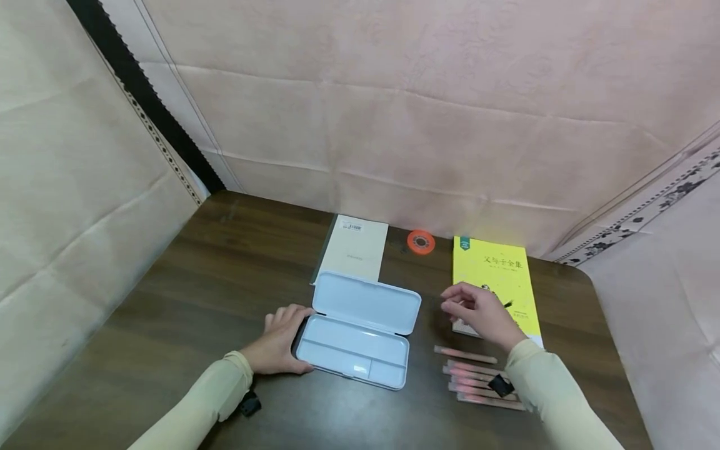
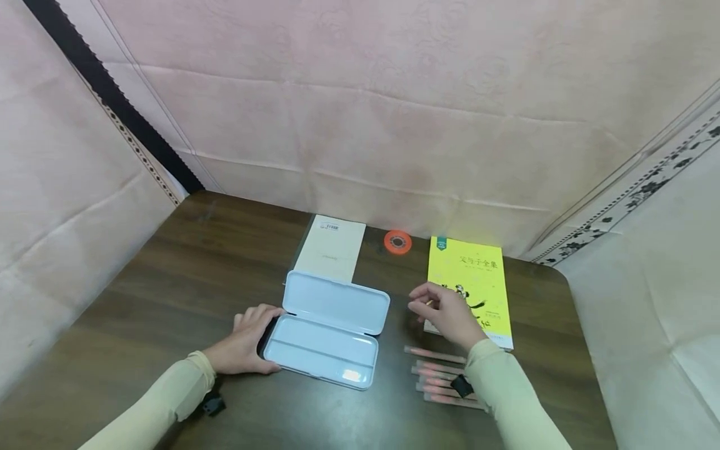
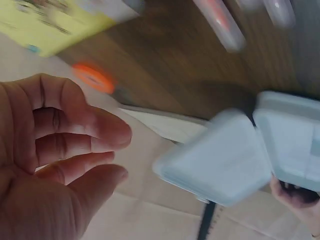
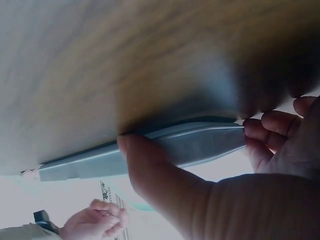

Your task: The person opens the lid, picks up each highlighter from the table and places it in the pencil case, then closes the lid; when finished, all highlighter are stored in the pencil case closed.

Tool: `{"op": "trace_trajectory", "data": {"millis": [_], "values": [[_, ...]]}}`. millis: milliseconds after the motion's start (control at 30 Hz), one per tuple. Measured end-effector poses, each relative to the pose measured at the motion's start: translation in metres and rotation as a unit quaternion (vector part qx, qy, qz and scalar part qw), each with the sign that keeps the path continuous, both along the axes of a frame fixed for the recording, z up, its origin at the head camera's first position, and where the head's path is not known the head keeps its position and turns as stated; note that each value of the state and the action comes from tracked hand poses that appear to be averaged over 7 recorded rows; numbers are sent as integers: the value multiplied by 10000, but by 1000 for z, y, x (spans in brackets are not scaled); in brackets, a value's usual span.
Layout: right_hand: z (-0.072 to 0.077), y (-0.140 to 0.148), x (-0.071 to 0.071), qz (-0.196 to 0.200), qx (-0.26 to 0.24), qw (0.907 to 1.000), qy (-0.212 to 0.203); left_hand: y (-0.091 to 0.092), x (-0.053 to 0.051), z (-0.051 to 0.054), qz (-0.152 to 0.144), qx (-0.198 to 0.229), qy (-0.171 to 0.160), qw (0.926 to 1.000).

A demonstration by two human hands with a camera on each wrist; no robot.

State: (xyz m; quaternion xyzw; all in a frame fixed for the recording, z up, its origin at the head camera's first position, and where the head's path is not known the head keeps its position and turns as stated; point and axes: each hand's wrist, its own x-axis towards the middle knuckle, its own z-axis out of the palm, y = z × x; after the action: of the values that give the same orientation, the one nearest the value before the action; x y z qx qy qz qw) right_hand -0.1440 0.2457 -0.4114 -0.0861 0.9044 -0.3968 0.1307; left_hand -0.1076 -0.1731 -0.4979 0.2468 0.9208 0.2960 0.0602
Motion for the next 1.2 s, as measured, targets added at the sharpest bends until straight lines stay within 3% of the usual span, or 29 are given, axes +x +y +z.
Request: {"op": "trace_trajectory", "data": {"millis": [133,267,500,733,1033,1200], "values": [[-2,27,11,164,674,9968,408,-6,2,1,103,-21,5,9999],[-14,49,24,257,1061,9933,385,-9,2,1,172,-21,3,9998],[-37,70,42,179,1063,9942,-19,-9,4,-1,200,-113,-89,9997],[-49,78,53,47,1078,9938,-269,-5,7,-3,161,-115,-176,9997],[-55,83,54,387,932,9947,-178,-3,7,-3,125,-118,-186,9997],[-52,86,49,471,959,9943,-61,1,0,1,64,-74,-103,9999]]}}
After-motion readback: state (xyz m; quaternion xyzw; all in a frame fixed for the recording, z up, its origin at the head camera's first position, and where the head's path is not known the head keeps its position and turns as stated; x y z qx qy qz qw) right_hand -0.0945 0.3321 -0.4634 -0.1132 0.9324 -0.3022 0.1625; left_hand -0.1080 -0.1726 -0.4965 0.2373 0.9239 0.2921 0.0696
